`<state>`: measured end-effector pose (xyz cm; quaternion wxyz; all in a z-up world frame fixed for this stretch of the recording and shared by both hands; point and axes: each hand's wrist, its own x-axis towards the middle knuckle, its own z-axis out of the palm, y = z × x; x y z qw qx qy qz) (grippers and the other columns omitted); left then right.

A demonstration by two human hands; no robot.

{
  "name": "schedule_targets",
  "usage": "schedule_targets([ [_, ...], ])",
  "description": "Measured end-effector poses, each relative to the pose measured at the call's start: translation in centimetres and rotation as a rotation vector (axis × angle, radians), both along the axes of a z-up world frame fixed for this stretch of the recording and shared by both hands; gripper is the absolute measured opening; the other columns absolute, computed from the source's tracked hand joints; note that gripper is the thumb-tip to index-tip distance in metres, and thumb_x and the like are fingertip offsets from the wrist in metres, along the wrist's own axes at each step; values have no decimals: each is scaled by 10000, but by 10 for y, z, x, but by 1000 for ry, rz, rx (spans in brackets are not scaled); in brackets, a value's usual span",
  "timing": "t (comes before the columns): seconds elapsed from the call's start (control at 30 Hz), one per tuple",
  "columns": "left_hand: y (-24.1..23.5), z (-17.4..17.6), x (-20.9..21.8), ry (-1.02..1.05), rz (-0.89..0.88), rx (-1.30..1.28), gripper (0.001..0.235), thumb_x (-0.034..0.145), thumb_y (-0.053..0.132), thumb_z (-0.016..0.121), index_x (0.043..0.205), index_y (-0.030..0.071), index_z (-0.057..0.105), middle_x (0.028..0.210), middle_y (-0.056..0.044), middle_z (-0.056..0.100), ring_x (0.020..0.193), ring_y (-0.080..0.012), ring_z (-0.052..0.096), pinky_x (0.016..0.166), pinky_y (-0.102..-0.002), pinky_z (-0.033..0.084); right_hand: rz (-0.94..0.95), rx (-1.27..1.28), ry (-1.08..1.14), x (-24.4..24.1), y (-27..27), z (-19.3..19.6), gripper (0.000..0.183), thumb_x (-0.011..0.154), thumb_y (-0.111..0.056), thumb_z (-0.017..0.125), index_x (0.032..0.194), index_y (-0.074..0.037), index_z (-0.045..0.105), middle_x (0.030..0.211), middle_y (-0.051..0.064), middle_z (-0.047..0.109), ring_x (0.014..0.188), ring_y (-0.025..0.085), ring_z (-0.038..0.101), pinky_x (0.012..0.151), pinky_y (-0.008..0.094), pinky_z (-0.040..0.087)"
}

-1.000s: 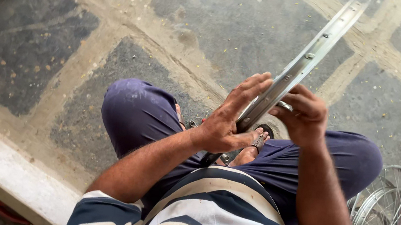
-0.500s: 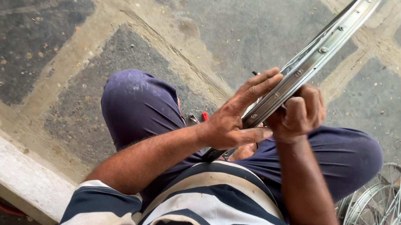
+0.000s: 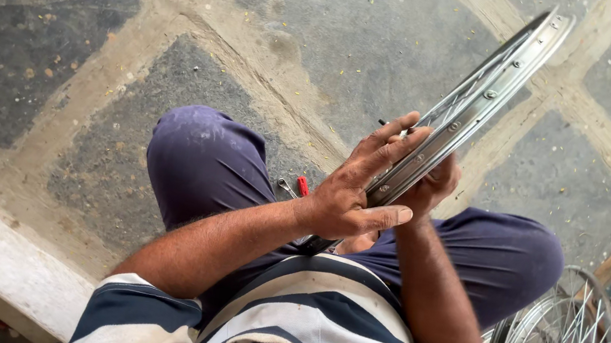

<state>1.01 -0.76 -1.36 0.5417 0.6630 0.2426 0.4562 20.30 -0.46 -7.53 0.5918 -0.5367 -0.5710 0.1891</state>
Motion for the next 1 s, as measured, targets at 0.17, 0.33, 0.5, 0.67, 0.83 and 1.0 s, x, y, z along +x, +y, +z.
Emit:
schedule_targets([
  [0.17, 4, 2, -9, 7, 16, 6, 874, 948, 345, 793, 1646, 217, 284, 1739, -155, 173, 1621, -352, 268, 1337, -525, 312, 624, -650, 256, 37, 12, 50, 261, 904, -117, 766, 1131, -11, 691, 967, 60, 774, 828, 136, 733, 695, 276, 610],
  [0.33, 7, 3, -9, 9, 21, 16, 895, 920, 280, 812, 1646, 212, 294, 1738, -149, 191, 1621, -360, 282, 1340, -521, 304, 252, -351, -87, 20, 23, 56, 281, 845, -155, 845, 953, -35, 615, 911, 65, 752, 820, 172, 720, 698, 316, 607],
  [0.5, 7, 7, -11, 12, 24, 36, 882, 937, 282, 786, 1656, 225, 277, 1745, -138, 180, 1630, -356, 277, 1345, -516, 313, -17, 323, -575, -15, 1, 42, 350, 817, -169, 880, 929, -40, 574, 1021, 150, 733, 897, 262, 713, 757, 380, 573],
  [0.67, 6, 4, -12, 26, 15, 18, 895, 928, 307, 781, 1662, 220, 275, 1738, -144, 170, 1615, -358, 272, 1341, -535, 318, 677, -253, 249, 40, 9, 59, 316, 920, -87, 805, 1148, 23, 617, 1157, 127, 717, 996, 206, 681, 876, 357, 586],
  [0.83, 1, -1, -7, 50, 9, 23, 876, 944, 288, 753, 1656, 219, 248, 1745, -136, 149, 1635, -353, 223, 1344, -538, 295, 449, -201, 318, 24, 5, 15, 327, 903, 4, 829, 1163, -6, 631, 1074, 109, 676, 905, 169, 641, 779, 321, 549],
  [1.0, 0, -2, -5, 60, 25, 67, 900, 933, 294, 777, 1653, 231, 242, 1744, -144, 117, 1630, -357, 203, 1345, -540, 265, -6, -80, -238, -4, -8, 3, 240, 897, 20, 738, 1133, -14, 712, 893, 60, 735, 760, 123, 687, 689, 269, 540],
])
